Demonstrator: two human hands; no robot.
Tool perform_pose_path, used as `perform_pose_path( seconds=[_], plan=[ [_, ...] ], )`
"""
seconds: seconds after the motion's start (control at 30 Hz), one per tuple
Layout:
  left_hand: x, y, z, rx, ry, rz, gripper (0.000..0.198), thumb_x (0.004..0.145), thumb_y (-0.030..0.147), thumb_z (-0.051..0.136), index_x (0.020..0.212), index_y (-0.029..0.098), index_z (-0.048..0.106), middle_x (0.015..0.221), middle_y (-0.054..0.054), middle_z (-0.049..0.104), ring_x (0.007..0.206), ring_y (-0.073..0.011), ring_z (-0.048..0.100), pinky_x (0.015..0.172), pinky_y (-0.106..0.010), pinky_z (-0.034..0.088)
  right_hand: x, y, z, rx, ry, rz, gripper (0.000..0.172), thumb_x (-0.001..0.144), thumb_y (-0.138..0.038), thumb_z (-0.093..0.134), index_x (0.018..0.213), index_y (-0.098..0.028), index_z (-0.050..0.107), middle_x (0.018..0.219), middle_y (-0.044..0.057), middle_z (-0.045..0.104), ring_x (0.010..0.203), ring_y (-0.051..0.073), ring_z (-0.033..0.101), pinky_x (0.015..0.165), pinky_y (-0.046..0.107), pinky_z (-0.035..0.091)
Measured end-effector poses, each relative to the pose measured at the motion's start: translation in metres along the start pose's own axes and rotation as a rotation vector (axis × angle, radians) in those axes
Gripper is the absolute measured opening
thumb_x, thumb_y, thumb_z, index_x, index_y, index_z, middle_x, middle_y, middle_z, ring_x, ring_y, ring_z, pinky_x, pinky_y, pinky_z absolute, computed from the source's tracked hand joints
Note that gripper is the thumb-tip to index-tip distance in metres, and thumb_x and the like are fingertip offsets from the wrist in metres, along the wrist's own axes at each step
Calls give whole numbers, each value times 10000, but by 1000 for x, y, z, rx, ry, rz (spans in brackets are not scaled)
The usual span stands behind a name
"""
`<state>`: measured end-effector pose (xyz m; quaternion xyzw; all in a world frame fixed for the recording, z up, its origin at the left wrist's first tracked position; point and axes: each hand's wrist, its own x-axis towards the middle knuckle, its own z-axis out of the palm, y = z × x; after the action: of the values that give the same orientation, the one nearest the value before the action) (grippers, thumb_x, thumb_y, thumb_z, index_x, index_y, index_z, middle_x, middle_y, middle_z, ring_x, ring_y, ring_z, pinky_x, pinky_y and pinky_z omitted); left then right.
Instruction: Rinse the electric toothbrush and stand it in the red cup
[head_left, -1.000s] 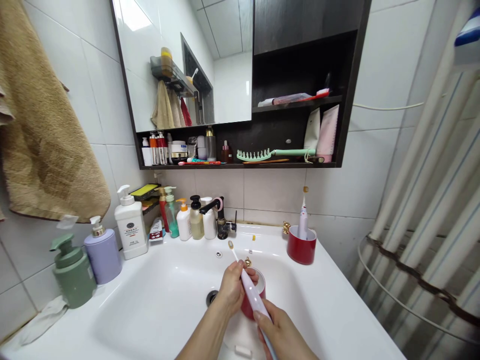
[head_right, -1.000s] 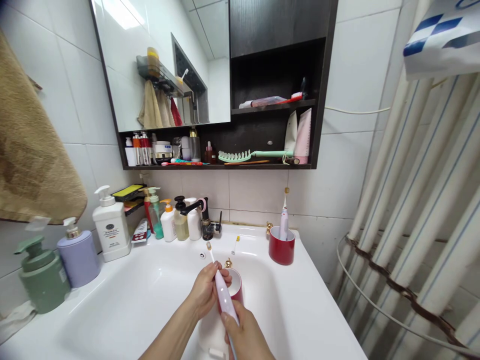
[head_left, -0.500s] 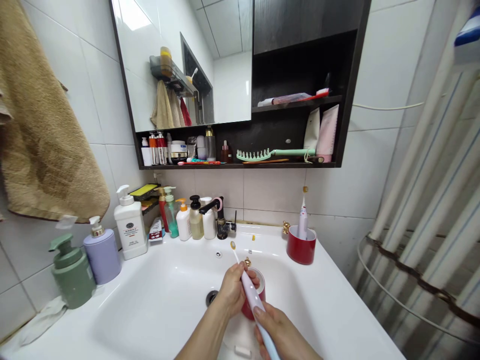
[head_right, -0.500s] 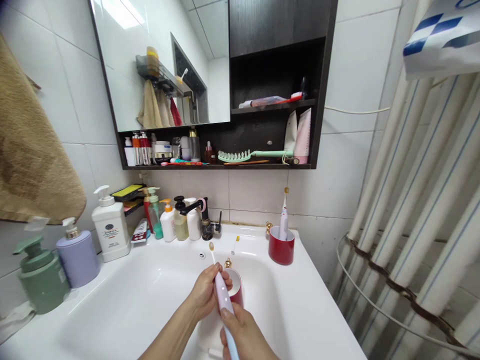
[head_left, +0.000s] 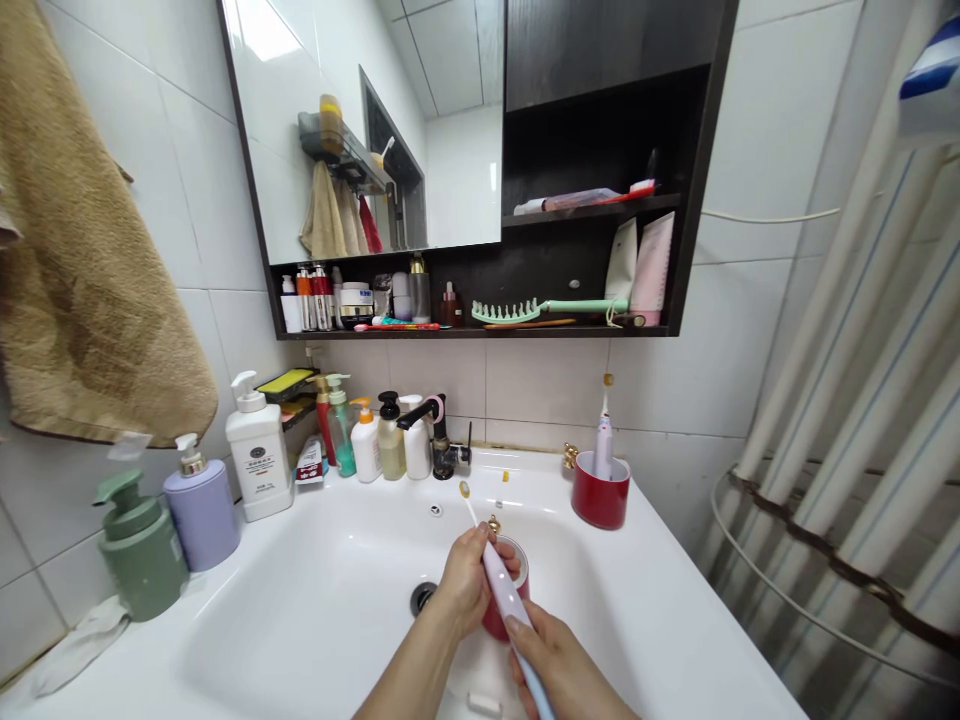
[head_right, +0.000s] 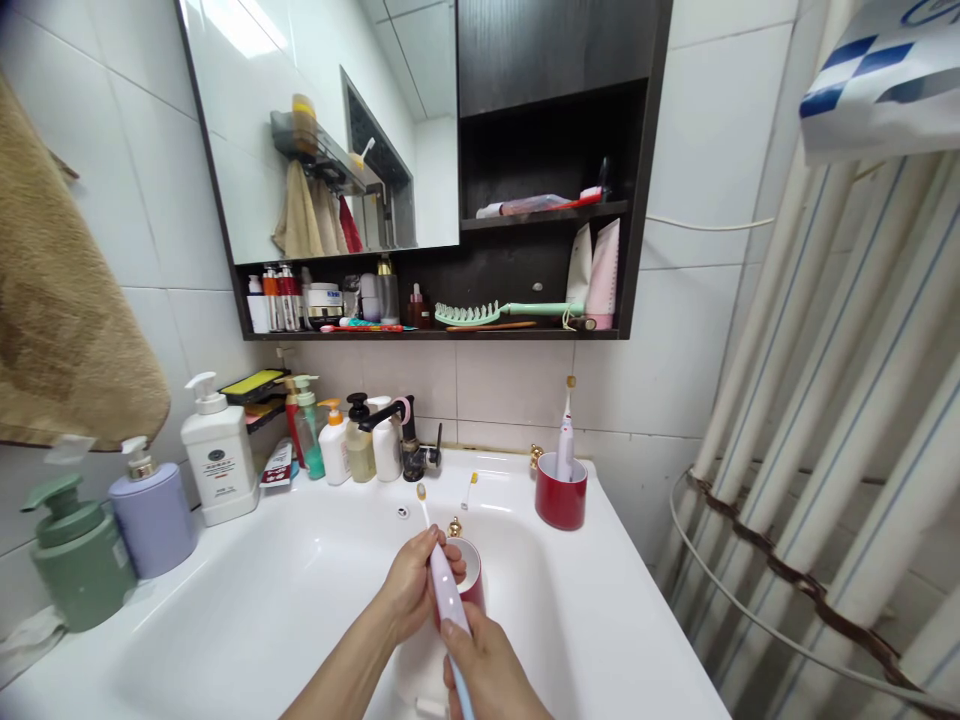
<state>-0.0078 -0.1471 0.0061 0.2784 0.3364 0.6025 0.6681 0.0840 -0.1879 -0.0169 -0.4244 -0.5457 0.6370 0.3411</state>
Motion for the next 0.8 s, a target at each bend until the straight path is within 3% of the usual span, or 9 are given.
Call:
perform_pose_path(
  seconds=[0.07,0.17,0.23,0.33,0.43,0.6,0.7,0.8],
  plan=[
    [1,1,-2,81,-21,46,204,642,339,468,608,139,441,504,-14,515,463,-107,480,524,-249,368,0,-9,0,14,43,-70,297,671,-451,378,680,-154,376,443,-74,393,312,30,349,331,170,272],
    [5,4,-7,269,28,143,187,624,322,487,624,135,472,556,-22,526,504,-107,482,514,-225,347,5,-34,-4,6,209,-219,250,690,-405,386,712,-156,399,530,-43,440,455,60,429,450,184,352],
    [8,7,-11,404,92,214,122,616,264,493,617,144,473,571,-20,521,522,-107,474,521,-219,339,14,-53,-9,-64,340,-302,236,699,-393,376,759,-166,399,641,-12,485,579,84,471,546,193,386],
    [8,9,-17,654,96,352,38,614,198,470,611,161,480,617,-24,524,593,-122,473,589,-228,340,35,-70,-15,-202,426,-366,244,710,-389,333,831,-179,360,745,17,522,655,106,495,598,204,401],
    [0,6,-24,1016,41,453,84,610,161,441,664,173,504,714,-25,530,674,-138,463,651,-243,327,58,-62,-19,-264,448,-335,242,700,-379,327,815,-170,367,707,32,545,618,126,512,566,224,406],
    [-11,-7,-34,1578,-141,399,238,571,90,402,766,159,519,809,-38,516,777,-163,425,702,-263,309,76,-25,-24,-433,458,-261,251,651,-383,380,652,-151,478,650,64,573,600,168,522,552,260,384],
    [-9,-12,-35,1708,-237,394,222,594,103,371,743,153,529,833,-55,521,825,-182,410,717,-276,302,76,-12,-25,-527,456,-252,259,652,-375,378,643,-156,514,647,59,587,611,170,524,557,255,370],
    [-4,-15,-34,1716,-237,421,245,596,94,345,742,161,530,830,-45,530,815,-177,422,702,-275,312,76,-10,-28,-594,461,-251,238,650,-339,383,647,-154,533,638,59,598,598,168,527,550,249,364]
  ],
)
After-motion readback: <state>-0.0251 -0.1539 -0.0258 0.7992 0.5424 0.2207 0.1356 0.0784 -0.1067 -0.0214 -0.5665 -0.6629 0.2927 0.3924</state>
